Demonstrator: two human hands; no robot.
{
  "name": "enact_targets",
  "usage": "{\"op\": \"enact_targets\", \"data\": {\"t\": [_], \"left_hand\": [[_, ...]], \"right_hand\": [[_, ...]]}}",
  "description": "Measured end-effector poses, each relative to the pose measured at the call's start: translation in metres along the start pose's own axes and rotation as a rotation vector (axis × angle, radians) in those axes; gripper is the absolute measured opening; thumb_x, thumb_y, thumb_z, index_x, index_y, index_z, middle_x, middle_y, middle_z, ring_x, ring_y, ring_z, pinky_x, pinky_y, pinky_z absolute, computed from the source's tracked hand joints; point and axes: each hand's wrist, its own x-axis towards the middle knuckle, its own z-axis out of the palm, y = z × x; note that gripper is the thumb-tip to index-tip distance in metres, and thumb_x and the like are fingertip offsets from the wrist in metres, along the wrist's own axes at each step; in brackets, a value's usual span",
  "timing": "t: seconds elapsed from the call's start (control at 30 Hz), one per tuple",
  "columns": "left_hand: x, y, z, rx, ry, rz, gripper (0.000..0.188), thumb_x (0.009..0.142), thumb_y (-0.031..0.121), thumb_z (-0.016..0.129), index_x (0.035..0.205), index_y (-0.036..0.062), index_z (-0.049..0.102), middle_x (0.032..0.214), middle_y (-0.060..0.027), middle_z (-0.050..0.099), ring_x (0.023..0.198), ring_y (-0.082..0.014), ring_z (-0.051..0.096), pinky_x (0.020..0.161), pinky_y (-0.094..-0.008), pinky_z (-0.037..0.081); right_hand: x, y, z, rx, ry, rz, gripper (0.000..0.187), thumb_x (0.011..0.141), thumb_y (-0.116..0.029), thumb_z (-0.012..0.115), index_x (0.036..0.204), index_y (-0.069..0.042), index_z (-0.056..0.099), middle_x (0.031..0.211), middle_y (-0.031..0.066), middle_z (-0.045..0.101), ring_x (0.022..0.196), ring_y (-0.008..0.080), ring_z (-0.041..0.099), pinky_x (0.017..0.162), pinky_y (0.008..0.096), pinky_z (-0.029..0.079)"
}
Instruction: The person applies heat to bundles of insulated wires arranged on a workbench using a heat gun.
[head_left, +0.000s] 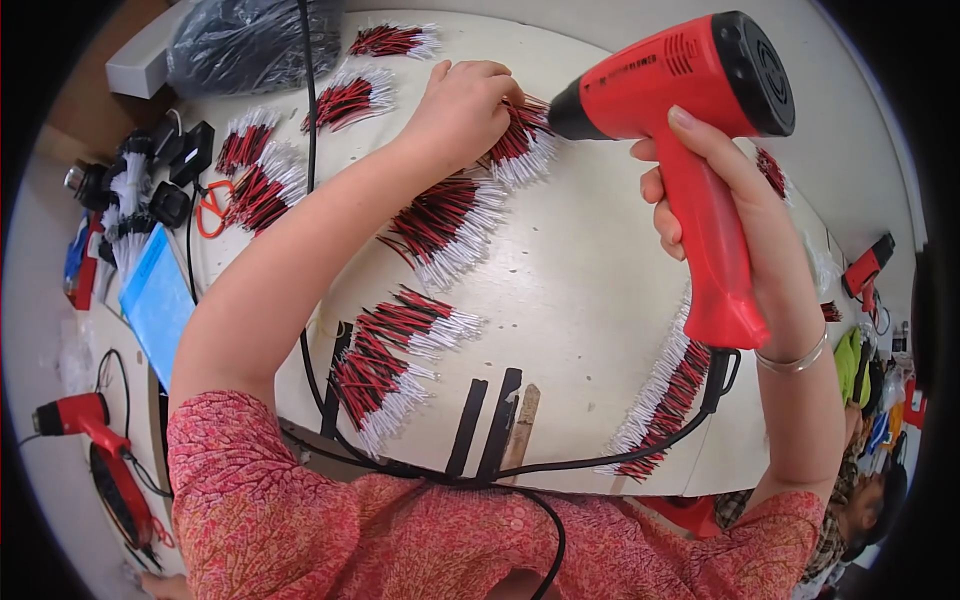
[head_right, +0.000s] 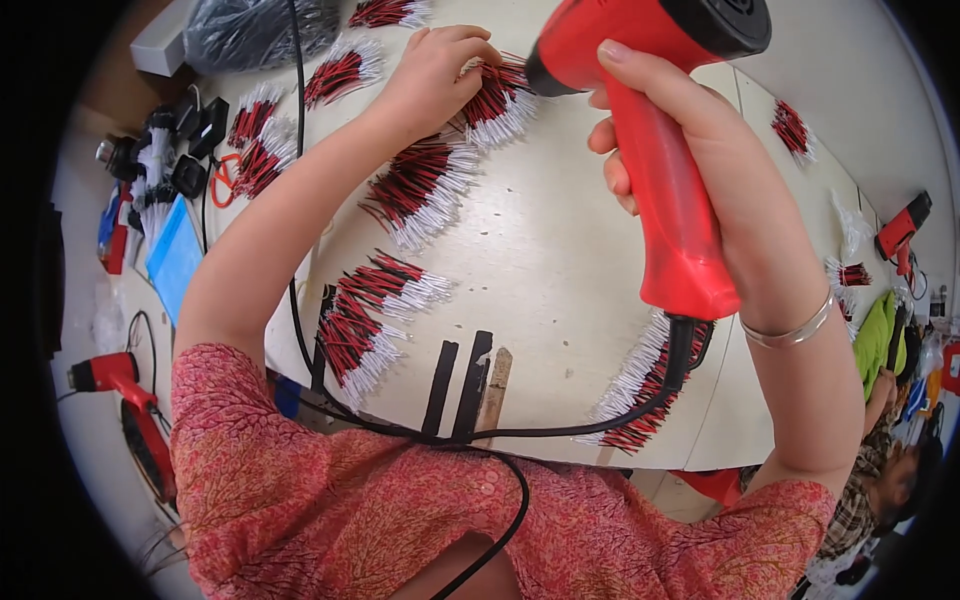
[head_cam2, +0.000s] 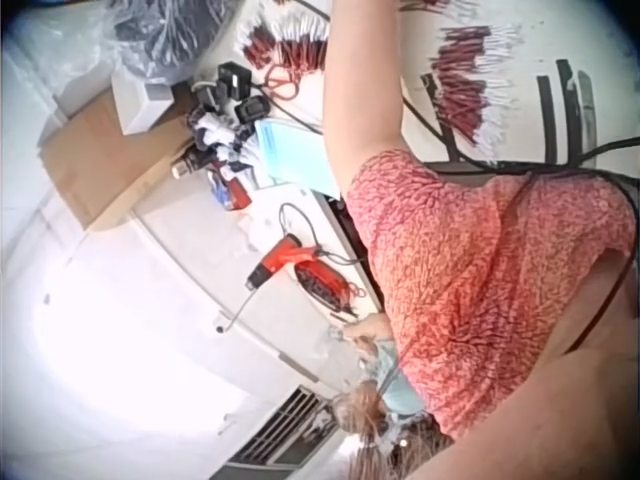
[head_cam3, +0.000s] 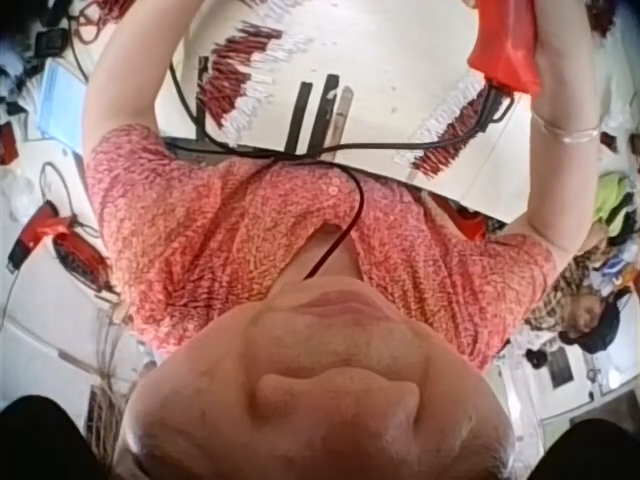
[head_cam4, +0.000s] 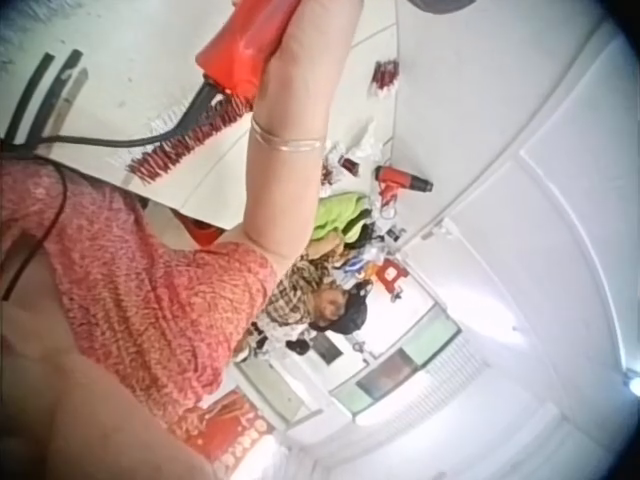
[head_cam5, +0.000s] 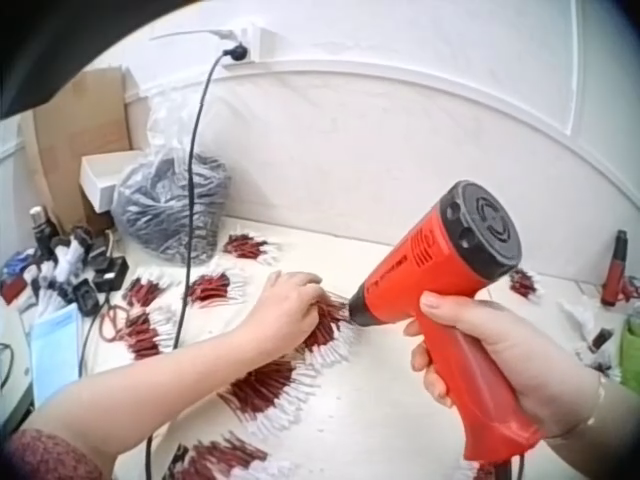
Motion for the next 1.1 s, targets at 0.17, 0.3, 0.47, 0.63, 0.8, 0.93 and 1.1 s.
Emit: {"op": "enact_targets", "data": {"t": [0.17,0.3,0.47,0.63,0.8,0.93,1.1], "left_hand": [[-0.003,-0.008,0.004,-0.050,0.071,-0.027,0.025,0.089,0.010,0.058,0.108,0.0084,0.073,0.123,-0.0104,0.067,0.121,-0.0296,0.058,0.109,-0.0466,0.036],[0.004,-0.009,0.008,-0.119,0.048,-0.068,0.030,0.088,0.010,0.055,0.111,0.0084,0.075,0.118,-0.0104,0.070,0.119,-0.0296,0.060,0.108,-0.0486,0.036],[0.006,-0.003,0.013,-0.088,0.065,-0.027,0.030,0.088,0.010,0.057,0.112,0.0066,0.074,0.119,-0.0131,0.070,0.116,-0.0331,0.061,0.105,-0.0467,0.040],[0.003,-0.004,0.010,-0.045,0.051,-0.031,0.031,0.088,0.010,0.058,0.114,0.0057,0.073,0.123,-0.0145,0.068,0.116,-0.0347,0.060,0.105,-0.0456,0.041],[0.003,0.000,0.006,-0.065,0.007,-0.033,0.031,0.088,0.011,0.058,0.114,0.0070,0.074,0.124,-0.0141,0.068,0.118,-0.0338,0.060,0.105,-0.0442,0.041],[0.000,-0.004,0.004,-0.038,0.010,-0.043,0.030,0.089,0.011,0.058,0.113,0.0071,0.074,0.123,-0.0136,0.068,0.118,-0.0334,0.060,0.106,-0.0435,0.040],[0.002,0.002,0.002,-0.083,0.003,-0.033,0.029,0.089,0.011,0.058,0.113,0.0071,0.075,0.122,-0.0132,0.069,0.117,-0.0329,0.060,0.107,-0.0433,0.039]], "right_hand": [[0.002,-0.002,-0.009,-0.020,0.044,-0.034,0.049,0.091,-0.045,0.075,0.107,-0.001,0.062,0.081,0.0074,0.065,0.057,0.0095,0.061,0.054,0.0223,0.050],[0.005,-0.003,0.008,-0.013,0.089,-0.046,0.045,0.098,-0.041,0.066,0.109,0.003,0.066,0.076,0.0061,0.065,0.052,0.0084,0.058,0.048,0.0203,0.046],[0.011,-0.002,-0.005,-0.013,0.155,-0.049,0.045,0.099,-0.040,0.066,0.110,0.003,0.066,0.076,0.0057,0.064,0.053,0.0084,0.058,0.048,0.0213,0.046],[0.013,-0.007,-0.002,-0.047,0.002,-0.026,0.050,0.091,-0.045,0.074,0.109,0.000,0.063,0.082,0.0075,0.065,0.060,0.0096,0.062,0.056,0.0228,0.051],[0.021,-0.005,-0.010,-0.024,0.053,-0.039,0.051,0.091,-0.045,0.075,0.109,0.001,0.062,0.082,0.0074,0.065,0.060,0.0099,0.061,0.056,0.0234,0.051],[0.019,-0.008,0.002,-0.044,-0.002,-0.036,0.052,0.090,-0.045,0.076,0.109,0.001,0.061,0.083,0.0074,0.065,0.060,0.0100,0.061,0.055,0.0232,0.051],[0.024,-0.005,-0.011,-0.029,0.036,-0.042,0.053,0.090,-0.046,0.076,0.109,0.001,0.061,0.083,0.0075,0.065,0.060,0.0099,0.062,0.055,0.0229,0.052]]}}
